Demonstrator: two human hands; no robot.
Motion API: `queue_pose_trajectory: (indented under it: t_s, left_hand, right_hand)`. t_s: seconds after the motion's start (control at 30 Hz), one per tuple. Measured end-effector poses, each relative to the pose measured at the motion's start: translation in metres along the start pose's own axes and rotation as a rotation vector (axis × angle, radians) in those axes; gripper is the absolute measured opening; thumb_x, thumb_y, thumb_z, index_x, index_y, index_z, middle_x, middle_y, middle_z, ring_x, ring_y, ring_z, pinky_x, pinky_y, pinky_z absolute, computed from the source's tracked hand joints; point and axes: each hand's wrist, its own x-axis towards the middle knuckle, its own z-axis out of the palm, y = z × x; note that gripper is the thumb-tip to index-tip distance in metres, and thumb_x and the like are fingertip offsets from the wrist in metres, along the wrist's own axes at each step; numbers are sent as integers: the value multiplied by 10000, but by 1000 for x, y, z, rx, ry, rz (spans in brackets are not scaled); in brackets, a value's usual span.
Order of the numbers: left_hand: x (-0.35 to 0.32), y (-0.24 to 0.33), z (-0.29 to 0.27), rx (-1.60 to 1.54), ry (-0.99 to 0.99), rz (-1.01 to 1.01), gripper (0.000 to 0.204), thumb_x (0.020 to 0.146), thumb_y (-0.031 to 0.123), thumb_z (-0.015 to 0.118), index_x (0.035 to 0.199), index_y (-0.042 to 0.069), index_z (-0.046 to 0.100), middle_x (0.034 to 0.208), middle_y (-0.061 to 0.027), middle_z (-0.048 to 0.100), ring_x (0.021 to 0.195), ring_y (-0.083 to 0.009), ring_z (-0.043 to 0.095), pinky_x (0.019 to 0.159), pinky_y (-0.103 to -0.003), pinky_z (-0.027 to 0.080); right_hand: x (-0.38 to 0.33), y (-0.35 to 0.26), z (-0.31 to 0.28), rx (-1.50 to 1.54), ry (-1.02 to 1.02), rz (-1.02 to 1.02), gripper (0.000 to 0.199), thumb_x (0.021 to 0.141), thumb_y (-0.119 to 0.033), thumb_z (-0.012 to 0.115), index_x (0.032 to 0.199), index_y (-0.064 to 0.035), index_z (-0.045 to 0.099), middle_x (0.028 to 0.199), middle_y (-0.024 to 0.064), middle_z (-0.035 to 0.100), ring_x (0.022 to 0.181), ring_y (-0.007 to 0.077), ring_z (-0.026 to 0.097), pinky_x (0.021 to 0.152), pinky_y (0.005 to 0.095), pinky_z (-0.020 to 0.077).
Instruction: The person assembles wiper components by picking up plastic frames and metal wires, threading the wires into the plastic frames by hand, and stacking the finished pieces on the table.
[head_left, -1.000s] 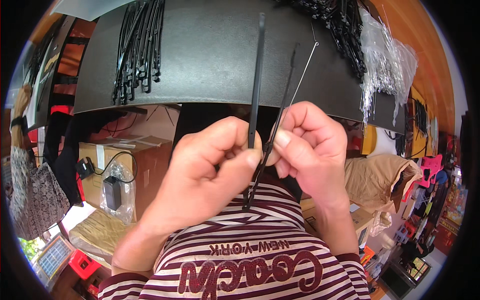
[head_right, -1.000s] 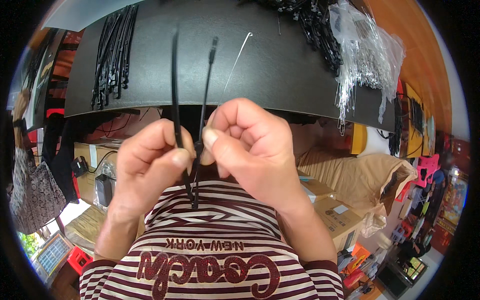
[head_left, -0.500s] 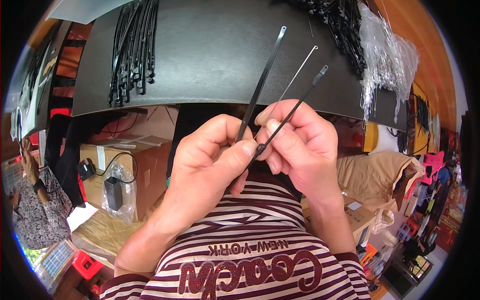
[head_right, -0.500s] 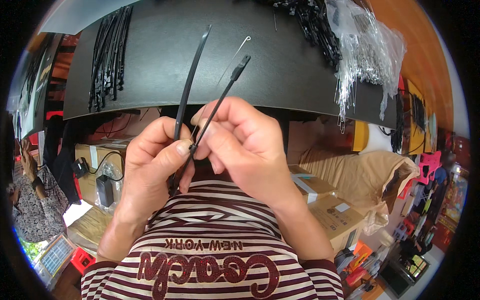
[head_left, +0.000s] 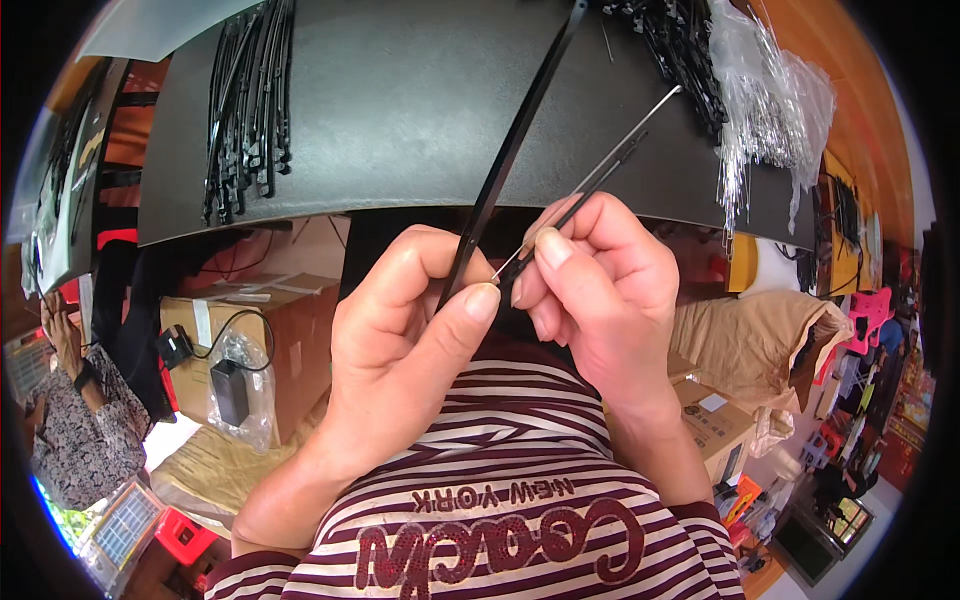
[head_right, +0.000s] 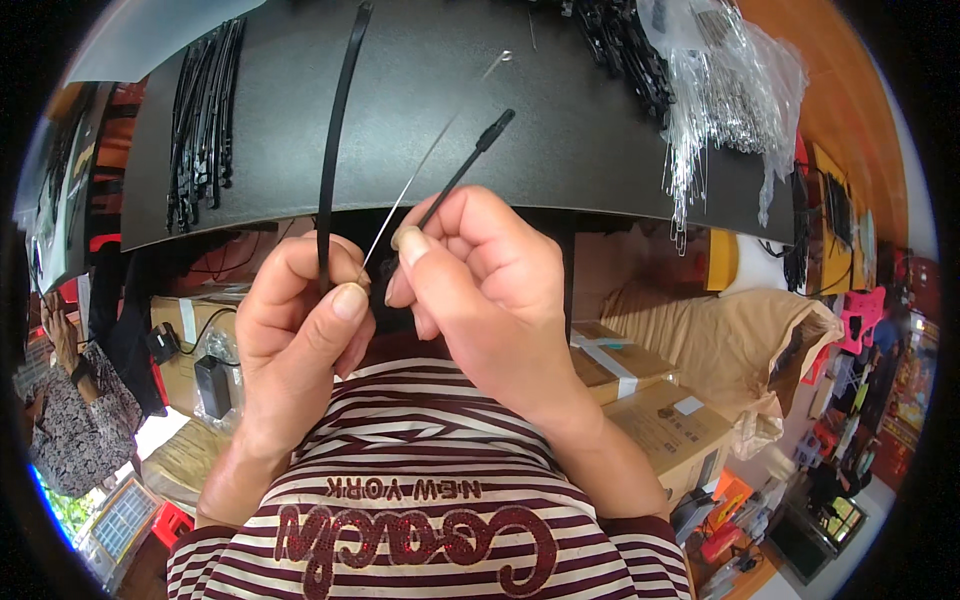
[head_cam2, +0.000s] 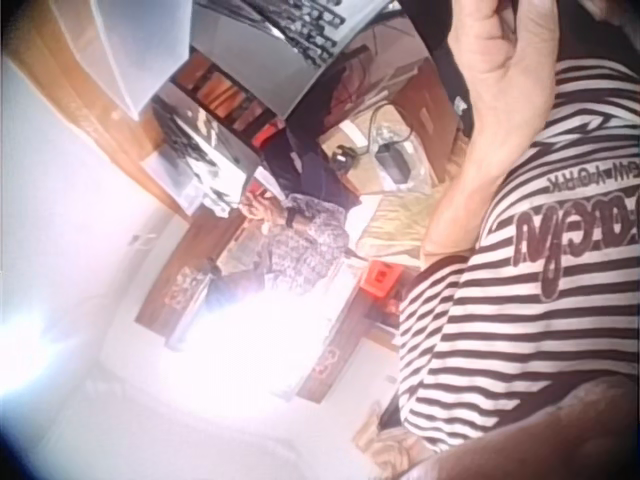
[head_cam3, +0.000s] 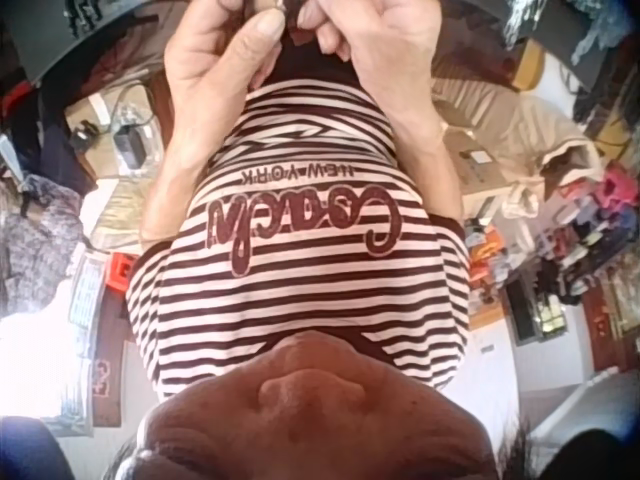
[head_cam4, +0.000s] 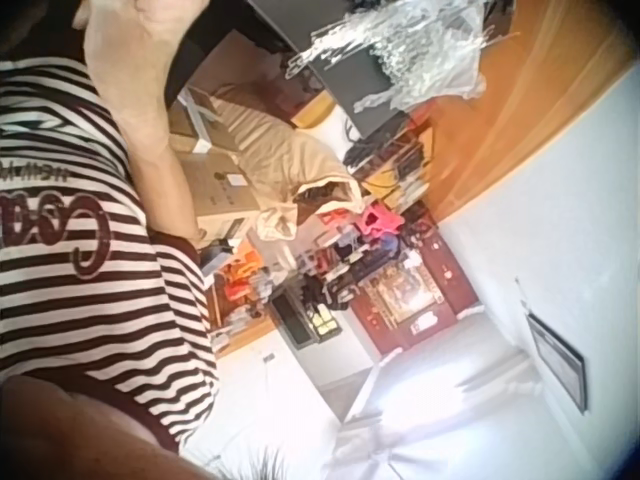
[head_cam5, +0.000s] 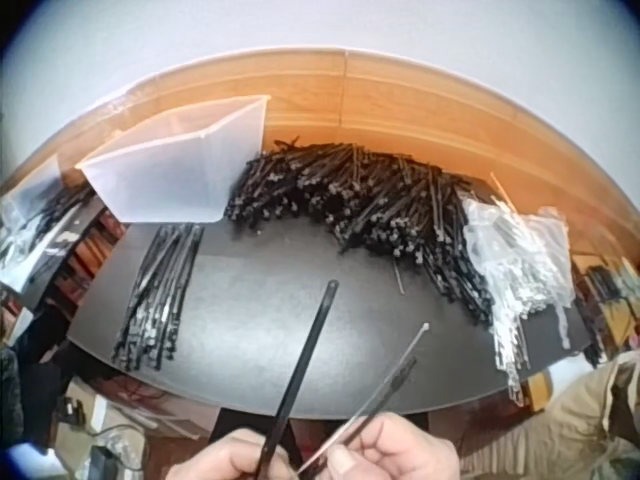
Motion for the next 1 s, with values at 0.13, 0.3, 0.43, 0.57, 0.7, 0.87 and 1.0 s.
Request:
queue_pose_trajectory:
  t_s: [0.13,0.3,0.43,0.57,0.7,0.87,1.0]
  left_hand:
    - [2,-3,-3,216,8,66,107,890,29,556,973,19,490,932,-17,466,654,-48,422,543,-169,349]
    - [5,-2,-3,508,43,200,125,818,-56,578,915,-3,520,818,-68,501,686,-108,469,591,-228,400]
    - [6,-4,-4,545,23,247,140,798,-66,586,906,-7,519,825,-72,504,676,-122,479,587,-239,411]
    - [7,-5,-4,500,22,251,146,785,-73,590,892,-5,518,847,-77,508,682,-130,490,587,-243,419]
    - [7,-1,-2,539,17,183,131,792,-68,585,885,-7,516,842,-79,506,690,-125,498,589,-243,424]
    - [5,-2,1,471,58,81,110,823,-49,566,901,-4,501,762,-45,522,624,-75,469,560,-222,407]
    - [4,4,3,321,41,-133,66,897,23,519,952,2,491,783,-14,530,688,-37,458,629,-175,373]
  right_hand:
    - [2,1,-1,-1,-10,4,56,891,-33,526,906,17,547,684,32,590,536,26,469,480,168,375]
    - [3,0,-2,-53,-11,-8,68,876,-17,520,925,21,548,698,33,591,549,27,477,492,168,389]
    - [3,-3,-5,-56,-41,10,139,847,15,500,981,30,534,755,53,595,590,33,497,509,170,402]
    - [4,-3,-3,-68,-73,-12,171,840,28,488,1007,35,521,788,62,594,617,39,507,517,172,408]
    - [5,1,-2,-74,-14,-44,141,845,-34,517,971,22,543,733,54,608,537,40,492,445,149,349]
    - [4,2,-2,-139,-11,-55,127,858,-48,529,965,21,543,727,51,606,540,37,495,447,151,355]
    - [3,4,-3,-164,-10,-81,113,871,-64,540,953,14,548,721,48,605,540,36,496,448,153,363]
